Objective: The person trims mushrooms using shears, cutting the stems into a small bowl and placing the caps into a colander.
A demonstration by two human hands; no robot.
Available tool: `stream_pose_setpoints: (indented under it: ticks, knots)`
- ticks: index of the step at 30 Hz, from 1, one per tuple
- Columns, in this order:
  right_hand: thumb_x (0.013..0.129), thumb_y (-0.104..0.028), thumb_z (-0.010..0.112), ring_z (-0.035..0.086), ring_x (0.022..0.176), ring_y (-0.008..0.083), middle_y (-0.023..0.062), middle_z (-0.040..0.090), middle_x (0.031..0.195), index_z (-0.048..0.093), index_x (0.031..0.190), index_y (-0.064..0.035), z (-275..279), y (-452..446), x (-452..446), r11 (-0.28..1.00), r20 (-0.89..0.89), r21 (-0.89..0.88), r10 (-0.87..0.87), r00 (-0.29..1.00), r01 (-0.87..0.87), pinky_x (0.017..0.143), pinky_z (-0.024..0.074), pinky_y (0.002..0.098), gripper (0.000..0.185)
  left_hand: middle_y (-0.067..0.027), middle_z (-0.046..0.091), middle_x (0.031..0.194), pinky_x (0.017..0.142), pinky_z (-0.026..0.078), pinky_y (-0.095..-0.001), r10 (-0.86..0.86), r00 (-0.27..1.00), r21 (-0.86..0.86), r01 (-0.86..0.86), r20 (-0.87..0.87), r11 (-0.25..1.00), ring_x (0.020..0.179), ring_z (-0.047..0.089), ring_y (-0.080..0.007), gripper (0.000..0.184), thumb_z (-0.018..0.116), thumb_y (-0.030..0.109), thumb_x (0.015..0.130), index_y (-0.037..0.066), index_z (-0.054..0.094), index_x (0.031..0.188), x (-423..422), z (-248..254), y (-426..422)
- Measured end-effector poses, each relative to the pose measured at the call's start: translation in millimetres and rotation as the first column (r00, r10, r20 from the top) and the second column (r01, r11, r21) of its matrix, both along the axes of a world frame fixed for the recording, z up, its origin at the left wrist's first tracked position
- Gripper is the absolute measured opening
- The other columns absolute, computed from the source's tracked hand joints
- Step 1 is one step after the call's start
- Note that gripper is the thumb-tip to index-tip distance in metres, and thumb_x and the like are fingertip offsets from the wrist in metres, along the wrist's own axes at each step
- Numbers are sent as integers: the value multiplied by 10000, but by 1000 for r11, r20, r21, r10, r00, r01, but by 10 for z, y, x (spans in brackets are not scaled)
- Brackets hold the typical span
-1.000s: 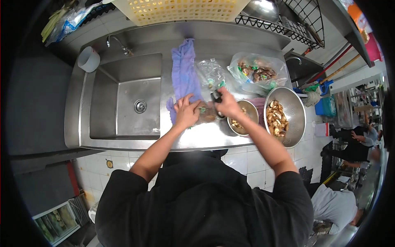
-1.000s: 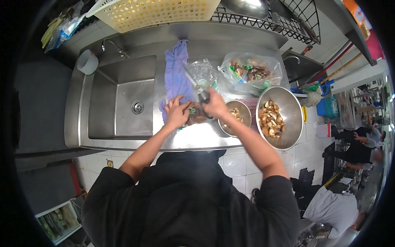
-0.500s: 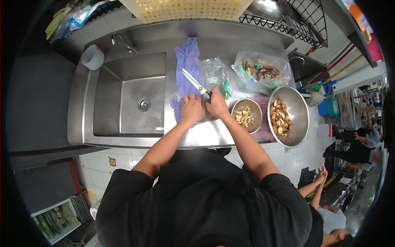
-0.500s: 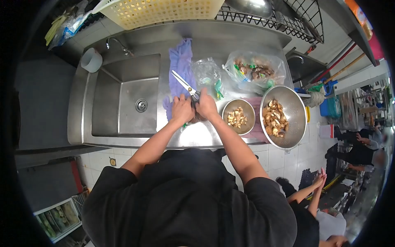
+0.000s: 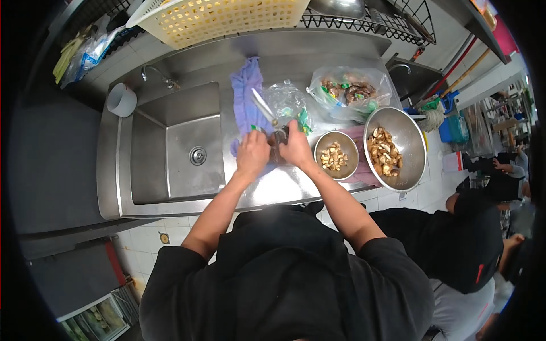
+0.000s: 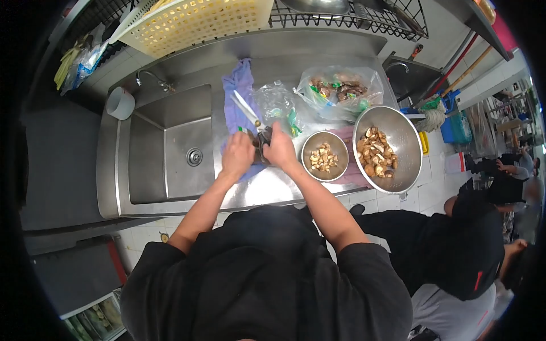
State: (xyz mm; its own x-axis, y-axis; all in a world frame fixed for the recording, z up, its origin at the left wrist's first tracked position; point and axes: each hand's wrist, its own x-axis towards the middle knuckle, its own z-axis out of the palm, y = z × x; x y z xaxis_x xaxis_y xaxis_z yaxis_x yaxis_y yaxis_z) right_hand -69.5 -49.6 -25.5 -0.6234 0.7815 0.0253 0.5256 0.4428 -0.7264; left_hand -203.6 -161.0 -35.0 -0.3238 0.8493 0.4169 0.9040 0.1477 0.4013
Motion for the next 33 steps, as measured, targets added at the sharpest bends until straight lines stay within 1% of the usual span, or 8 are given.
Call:
stream_pose_setpoints:
  ticks: [4,14,17,20,24,28,30,33]
  knots:
    - [782,-49,692,663,939,519,331,680,947,484,1158,12,211,326,406,984,39,-16,-175,984,176,850,520,550,434,-204,617,938,782,491,-528,210,968,-67,-203,137,977,880,617,-436,113,652,82,898,-17,616,859,-765,205,82]
    - [828,-106,709,678,872,372,241,668,901,533,1082,38,43,328,694,900,-15,-299,-338,941,318,817,516,456,341,-247,641,1002,840,505,-538,128,963,-64,-116,239,991,966,636,-460,105,622,64,924,-40,637,930,-908,45,512]
    - [811,-232,833,699,881,365,231,689,927,556,1105,31,55,263,731,924,23,-305,-234,972,229,807,525,448,482,-217,665,1064,856,526,-496,59,989,-335,-11,133,942,963,655,-425,172,627,86,902,-13,692,1027,-745,-253,607]
    - [829,-230,821,709,868,355,208,705,916,572,1114,26,246,191,931,964,47,-163,-204,978,209,797,528,451,457,-183,684,1080,880,523,-472,36,994,-195,-55,-99,979,1072,641,-396,204,644,122,891,1,698,1046,-400,-195,595]
    - [829,-242,833,711,786,291,178,720,866,635,1180,28,404,118,1298,940,-28,-277,-212,977,196,741,536,410,485,-141,669,1140,943,491,-493,-341,897,-257,412,281,874,1197,575,-418,249,694,176,875,36,695,1082,-32,-89,765]
    - [827,-252,852,726,832,223,191,747,911,620,1277,63,296,75,1677,967,-158,-236,-133,978,94,772,553,363,596,-180,656,1188,976,497,-462,-257,961,-249,276,107,928,1108,635,-375,298,700,184,910,40,677,1170,256,-361,911]
    - [853,-222,835,730,864,209,201,756,947,609,1293,77,406,49,1883,948,-70,-309,-106,992,80,797,554,349,578,-215,673,1122,935,515,-442,-5,860,-128,81,511,988,1048,662,-387,241,669,154,904,11,681,1099,304,-396,1015]
    - [861,-197,826,725,869,182,196,759,948,605,1299,77,382,26,2157,906,-79,-417,-117,990,73,791,552,341,561,-228,681,1108,888,540,-430,158,758,-321,72,633,944,983,684,-387,209,653,83,893,2,674,1085,163,-452,975]
